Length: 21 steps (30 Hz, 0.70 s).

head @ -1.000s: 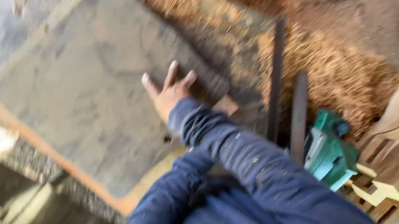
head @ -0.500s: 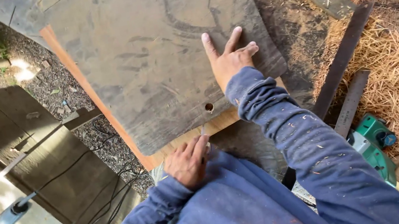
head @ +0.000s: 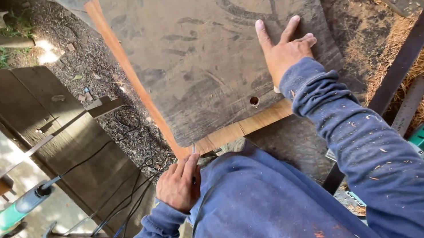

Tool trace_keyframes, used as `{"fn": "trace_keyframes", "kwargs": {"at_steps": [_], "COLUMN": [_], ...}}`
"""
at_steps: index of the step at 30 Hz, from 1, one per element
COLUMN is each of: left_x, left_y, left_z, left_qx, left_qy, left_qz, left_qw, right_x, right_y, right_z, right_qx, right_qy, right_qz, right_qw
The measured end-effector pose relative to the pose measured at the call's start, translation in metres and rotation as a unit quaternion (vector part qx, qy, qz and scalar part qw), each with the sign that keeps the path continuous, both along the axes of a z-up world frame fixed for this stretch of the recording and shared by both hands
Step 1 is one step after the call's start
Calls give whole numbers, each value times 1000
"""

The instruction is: The person marks a large wooden board using a pencil and a smaller wooden piece as a straightedge guide. They align the guide along the board's edge and draw a line, then reposition the guide to mark another section of the board.

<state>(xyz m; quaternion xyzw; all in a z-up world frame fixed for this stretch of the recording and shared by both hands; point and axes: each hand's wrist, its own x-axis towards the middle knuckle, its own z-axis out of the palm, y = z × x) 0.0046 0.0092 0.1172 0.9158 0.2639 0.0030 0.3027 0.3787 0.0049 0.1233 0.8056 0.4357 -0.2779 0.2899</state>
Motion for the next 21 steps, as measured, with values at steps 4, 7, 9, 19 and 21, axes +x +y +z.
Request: {"fn": "trace_keyframes", "kwargs": {"at_steps": [4,7,9,19,21], "left_x": [-13,-14,-16,4,14], "left_y": [3,4,2,38,61], "left_z": [3,4,6,16,-3], "left_qx": [21,11,8,41,18], "left_qy": [-22,-16,-16,-186,-169], "left_qz": [30,39,40,159,204], "left_qw": [999,999,999,969,964], "right_x": [-2,-2,-5,1,0], "right_y": [1,-1,-1,-24,-45], "right_z": [2,-1,1,-9,-17], "right_qx": [-7,0,5,85,117], "right_qy": [-6,-11,-18,-16,-16], "right_qz": [2,4,3,-2,-10], "right_qw": [1000,1000,1000,996,993]}}
